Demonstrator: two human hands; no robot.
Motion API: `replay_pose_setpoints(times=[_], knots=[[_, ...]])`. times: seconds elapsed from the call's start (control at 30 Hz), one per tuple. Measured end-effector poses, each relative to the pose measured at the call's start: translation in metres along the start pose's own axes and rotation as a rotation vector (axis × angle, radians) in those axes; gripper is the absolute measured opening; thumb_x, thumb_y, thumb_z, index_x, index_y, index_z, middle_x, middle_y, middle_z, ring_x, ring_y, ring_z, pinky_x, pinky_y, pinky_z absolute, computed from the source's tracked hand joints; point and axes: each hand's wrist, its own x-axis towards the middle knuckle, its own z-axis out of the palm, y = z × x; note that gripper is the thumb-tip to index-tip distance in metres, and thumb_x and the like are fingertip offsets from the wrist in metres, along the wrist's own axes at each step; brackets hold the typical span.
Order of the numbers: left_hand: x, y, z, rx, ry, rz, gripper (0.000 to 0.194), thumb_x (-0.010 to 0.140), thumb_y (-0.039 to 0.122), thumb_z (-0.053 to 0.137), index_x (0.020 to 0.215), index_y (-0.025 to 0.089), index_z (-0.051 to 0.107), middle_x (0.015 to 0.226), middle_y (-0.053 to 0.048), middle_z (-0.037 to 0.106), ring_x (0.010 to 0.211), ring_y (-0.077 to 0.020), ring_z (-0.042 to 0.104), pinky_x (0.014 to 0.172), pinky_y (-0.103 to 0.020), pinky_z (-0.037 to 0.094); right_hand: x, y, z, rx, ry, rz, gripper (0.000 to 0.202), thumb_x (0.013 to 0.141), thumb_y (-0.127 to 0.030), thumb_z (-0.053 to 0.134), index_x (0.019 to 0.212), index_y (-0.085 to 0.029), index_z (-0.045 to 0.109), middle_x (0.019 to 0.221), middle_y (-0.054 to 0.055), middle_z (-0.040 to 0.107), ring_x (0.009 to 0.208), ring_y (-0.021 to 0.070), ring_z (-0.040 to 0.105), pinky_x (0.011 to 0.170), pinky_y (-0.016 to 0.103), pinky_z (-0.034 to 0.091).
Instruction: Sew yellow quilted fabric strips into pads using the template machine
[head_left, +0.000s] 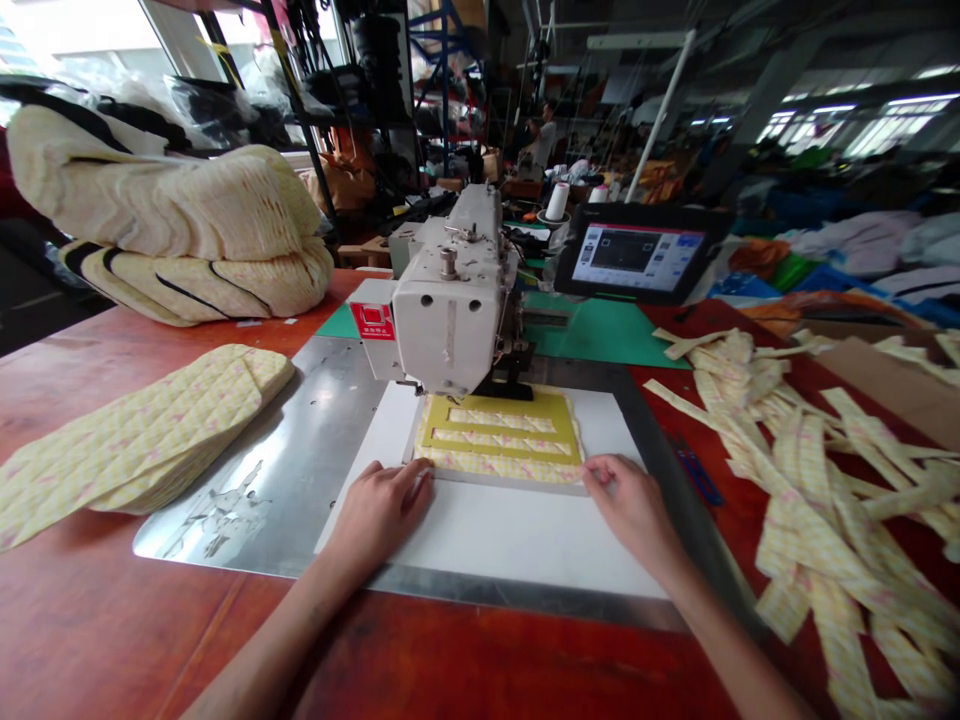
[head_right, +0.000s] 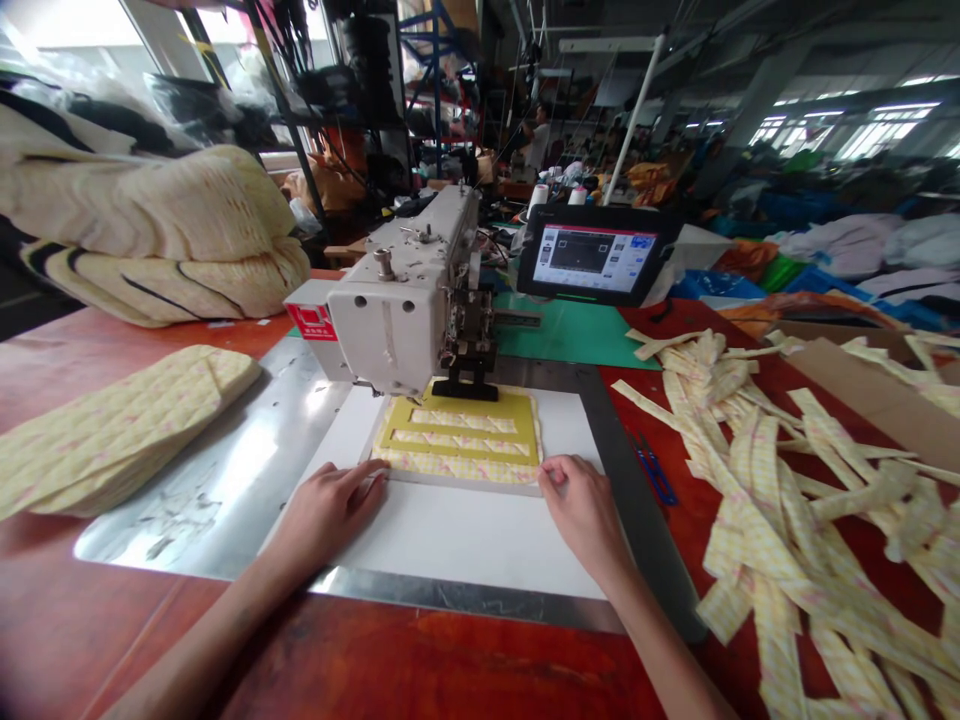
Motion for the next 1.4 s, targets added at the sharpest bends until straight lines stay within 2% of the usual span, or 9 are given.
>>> replay_pose_setpoints(times=[0.3, 0.47, 0.67, 0.8, 0.97, 1.1, 1.23, 1.3, 1.4], knots=[[-0.001, 0.0, 0.002, 0.021, 0.0, 0.002, 0.027, 0.102, 0.029, 0.045, 0.114, 0.021, 0.068, 0.067, -0.001, 0.071, 0.058, -0.0196, 0.063, 0.069, -0.034, 0.044, 0.002, 0.003, 0.004, 0.003, 0.052, -0.042, 0.046, 0.089, -0.054, 0.047, 0.087, -0.014, 0.069, 0.081, 0.008, 0.063, 0.076, 0.0148, 0.058, 0.072, 0.025, 0.04], [0.0, 0.0, 0.0, 0.009, -0.007, 0.005, 0.028, 0.103, 0.029, 0.044, 0.115, 0.021, 0.068, 0.07, 0.0, 0.072, 0.057, -0.0193, 0.063, 0.069, -0.034, 0.045, 0.0, 0.005, -0.001, 0.021, 0.013, -0.059, 0.043, 0.09, -0.052, 0.048, 0.087, -0.015, 0.069, 0.081, 0.007, 0.062, 0.076, 0.0135, 0.058, 0.072, 0.024, 0.042], [-0.001, 0.0, 0.0, 0.037, 0.063, 0.056, 0.031, 0.103, 0.034, 0.043, 0.111, 0.022, 0.07, 0.064, 0.0, 0.07, 0.057, -0.0196, 0.064, 0.06, -0.031, 0.045, -0.008, 0.011, -0.02, 0.031, -0.06, -0.014, 0.035, 0.09, -0.043, 0.049, 0.087, -0.015, 0.069, 0.079, 0.006, 0.061, 0.07, 0.0104, 0.055, 0.066, 0.02, 0.043], [-0.004, -0.01, 0.009, 0.046, 0.096, 0.075, 0.035, 0.102, 0.043, 0.044, 0.114, 0.024, 0.071, 0.063, -0.001, 0.069, 0.057, -0.0189, 0.064, 0.054, -0.028, 0.046, 0.007, 0.027, -0.05, -0.092, -0.044, 0.009, 0.028, 0.091, -0.033, 0.049, 0.09, -0.015, 0.07, 0.084, 0.005, 0.063, 0.074, 0.0095, 0.057, 0.07, 0.02, 0.043], [-0.003, -0.018, 0.016, 0.01, 0.136, 0.106, 0.036, 0.1, 0.048, 0.048, 0.114, 0.024, 0.071, 0.057, 0.001, 0.064, 0.053, -0.0193, 0.064, 0.05, -0.027, 0.048, 0.06, 0.066, -0.1, -0.413, 0.125, 0.094, 0.023, 0.09, -0.021, 0.048, 0.086, -0.01, 0.068, 0.089, 0.01, 0.063, 0.083, 0.0117, 0.056, 0.082, 0.021, 0.042], [-0.003, -0.016, 0.013, 0.018, 0.139, 0.081, 0.034, 0.099, 0.047, 0.048, 0.114, 0.024, 0.068, 0.052, 0.002, 0.058, 0.05, -0.0207, 0.063, 0.047, -0.027, 0.046, 0.095, 0.086, -0.106, -0.464, 0.213, 0.137, 0.009, 0.081, -0.012, 0.058, 0.079, -0.006, 0.065, 0.088, 0.016, 0.063, 0.088, 0.0156, 0.056, 0.088, 0.025, 0.041], [-0.007, -0.01, 0.007, -0.164, 0.116, -0.018, 0.036, 0.102, 0.036, 0.039, 0.133, 0.02, 0.044, 0.072, 0.0, 0.063, 0.058, -0.0178, 0.064, 0.054, -0.025, 0.051, 0.115, 0.078, -0.118, -0.433, 0.406, 0.151, 0.018, 0.088, -0.011, 0.049, 0.083, -0.005, 0.065, 0.087, 0.018, 0.062, 0.087, 0.0174, 0.056, 0.088, 0.028, 0.04], [-0.01, -0.005, 0.002, -0.271, 0.155, -0.036, 0.029, 0.101, 0.032, 0.037, 0.127, 0.02, 0.038, 0.088, -0.003, 0.063, 0.067, -0.0164, 0.065, 0.061, -0.026, 0.054, 0.124, 0.068, -0.146, -0.391, 0.557, 0.152, 0.029, 0.097, -0.019, 0.041, 0.097, -0.004, 0.066, 0.098, 0.02, 0.062, 0.093, 0.0192, 0.056, 0.089, 0.03, 0.04], [-0.013, 0.006, -0.006, -0.309, 0.242, -0.01, 0.015, 0.097, 0.032, 0.043, 0.108, 0.022, 0.038, 0.102, -0.008, 0.058, 0.08, -0.0184, 0.064, 0.066, -0.03, 0.056, 0.134, 0.047, -0.202, -0.305, 0.752, 0.138, 0.038, 0.103, -0.032, 0.037, 0.116, -0.005, 0.061, 0.112, 0.019, 0.061, 0.101, 0.018, 0.056, 0.093, 0.03, 0.04]])
